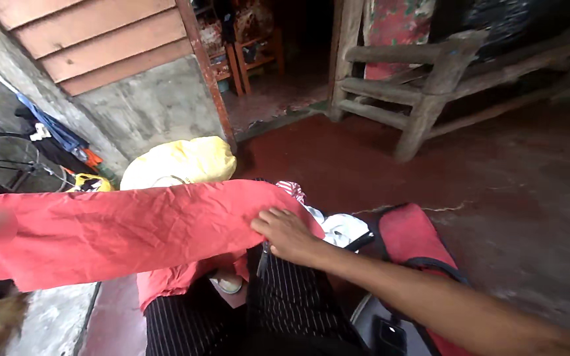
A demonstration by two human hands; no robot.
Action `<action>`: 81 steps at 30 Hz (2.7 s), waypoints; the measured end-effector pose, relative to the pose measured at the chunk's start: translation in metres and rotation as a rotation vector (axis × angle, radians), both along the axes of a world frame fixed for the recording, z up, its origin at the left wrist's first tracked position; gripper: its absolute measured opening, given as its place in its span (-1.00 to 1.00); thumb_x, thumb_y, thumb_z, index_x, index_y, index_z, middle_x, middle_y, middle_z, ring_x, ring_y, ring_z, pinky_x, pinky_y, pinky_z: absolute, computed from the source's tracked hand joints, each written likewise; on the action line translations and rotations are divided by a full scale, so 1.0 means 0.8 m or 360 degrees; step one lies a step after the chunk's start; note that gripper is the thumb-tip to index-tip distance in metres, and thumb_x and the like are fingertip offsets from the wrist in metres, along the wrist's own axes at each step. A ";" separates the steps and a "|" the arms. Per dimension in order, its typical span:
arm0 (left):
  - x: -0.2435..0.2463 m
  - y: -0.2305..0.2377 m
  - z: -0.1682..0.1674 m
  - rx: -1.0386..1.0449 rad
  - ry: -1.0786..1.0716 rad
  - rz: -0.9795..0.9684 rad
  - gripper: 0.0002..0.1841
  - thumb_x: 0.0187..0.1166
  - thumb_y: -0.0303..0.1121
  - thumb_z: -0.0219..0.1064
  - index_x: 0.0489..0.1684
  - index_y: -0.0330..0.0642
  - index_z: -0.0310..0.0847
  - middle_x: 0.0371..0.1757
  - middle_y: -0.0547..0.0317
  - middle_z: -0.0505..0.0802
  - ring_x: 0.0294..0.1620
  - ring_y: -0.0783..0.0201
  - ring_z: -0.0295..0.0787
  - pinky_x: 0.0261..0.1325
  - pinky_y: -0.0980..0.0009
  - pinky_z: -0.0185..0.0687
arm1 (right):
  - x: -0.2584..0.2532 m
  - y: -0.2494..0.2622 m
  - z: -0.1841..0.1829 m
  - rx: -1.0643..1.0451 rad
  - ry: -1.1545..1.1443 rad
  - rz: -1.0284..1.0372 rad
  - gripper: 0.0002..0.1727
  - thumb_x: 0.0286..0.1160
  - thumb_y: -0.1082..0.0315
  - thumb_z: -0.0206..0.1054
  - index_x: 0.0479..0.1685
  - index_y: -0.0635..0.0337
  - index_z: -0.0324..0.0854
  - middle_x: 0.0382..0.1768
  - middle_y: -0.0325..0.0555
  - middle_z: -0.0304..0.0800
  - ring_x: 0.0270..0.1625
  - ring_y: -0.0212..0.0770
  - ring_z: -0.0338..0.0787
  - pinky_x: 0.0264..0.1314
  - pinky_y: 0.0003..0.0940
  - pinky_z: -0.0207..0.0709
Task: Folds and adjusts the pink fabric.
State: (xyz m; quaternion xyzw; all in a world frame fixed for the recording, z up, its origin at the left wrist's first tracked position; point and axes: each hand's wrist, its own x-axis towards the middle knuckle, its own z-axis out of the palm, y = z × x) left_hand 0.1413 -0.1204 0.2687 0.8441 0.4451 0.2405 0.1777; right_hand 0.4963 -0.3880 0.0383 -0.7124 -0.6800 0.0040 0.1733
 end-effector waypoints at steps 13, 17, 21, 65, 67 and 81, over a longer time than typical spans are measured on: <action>-0.056 0.136 -0.086 -0.0501 -0.0913 -0.0193 -0.88 0.65 -0.49 0.27 -0.01 -0.20 0.70 -0.21 0.20 0.89 -0.33 0.46 0.83 -0.32 0.50 0.78 | 0.107 0.010 0.097 0.0399 0.0371 -0.0388 -0.72 0.34 0.55 0.44 0.00 0.05 0.74 -0.08 0.00 0.75 -0.03 0.08 0.78 -0.06 0.21 0.66; 0.023 0.060 -0.033 -0.0445 -0.1006 0.0041 -0.79 0.70 -0.58 0.15 -0.33 -0.11 0.62 -0.50 0.39 0.85 -0.58 0.59 0.74 -0.55 0.65 0.65 | 0.134 0.020 0.124 0.0439 0.0272 -0.0496 -0.73 0.36 0.56 0.44 0.02 0.09 0.73 -0.05 0.03 0.74 -0.01 0.12 0.78 -0.08 0.23 0.64; 0.040 0.062 -0.007 -0.0443 -0.0947 0.0066 -0.84 0.71 -0.49 0.20 -0.28 -0.10 0.65 -0.47 0.37 0.85 -0.58 0.58 0.73 -0.56 0.63 0.65 | 0.156 0.030 0.126 0.0419 0.0280 -0.0608 -0.75 0.41 0.54 0.42 0.03 0.10 0.74 0.02 0.07 0.75 0.08 0.15 0.77 -0.01 0.25 0.63; 0.064 0.063 0.057 -0.0269 -0.0890 0.0022 -0.87 0.72 -0.39 0.21 -0.23 -0.03 0.66 -0.45 0.41 0.85 -0.57 0.58 0.73 -0.54 0.61 0.66 | 0.190 0.032 0.114 0.0564 0.0424 -0.0460 -0.83 0.54 0.55 0.32 -0.01 0.22 0.73 -0.14 0.10 0.82 -0.03 0.11 0.82 0.08 0.22 0.65; 0.056 0.042 0.049 -0.0209 -0.0815 0.0054 -0.88 0.72 -0.45 0.21 -0.24 -0.12 0.63 -0.49 0.38 0.80 -0.57 0.57 0.70 -0.51 0.61 0.65 | 0.185 0.031 0.101 0.0527 0.0441 -0.0383 -0.83 0.51 0.57 0.34 -0.03 0.22 0.74 -0.13 0.08 0.82 -0.04 0.09 0.82 0.09 0.19 0.66; -0.123 -0.002 -0.185 -0.0488 -0.0377 0.0283 -0.84 0.68 -0.44 0.32 0.06 -0.31 0.67 -0.18 0.04 0.84 -0.31 0.27 0.79 -0.24 0.26 0.78 | 0.086 0.045 0.016 -0.0022 0.0401 -0.0126 -0.83 0.40 0.55 0.48 -0.08 0.16 0.76 -0.11 0.07 0.71 -0.03 0.09 0.76 0.05 0.16 0.67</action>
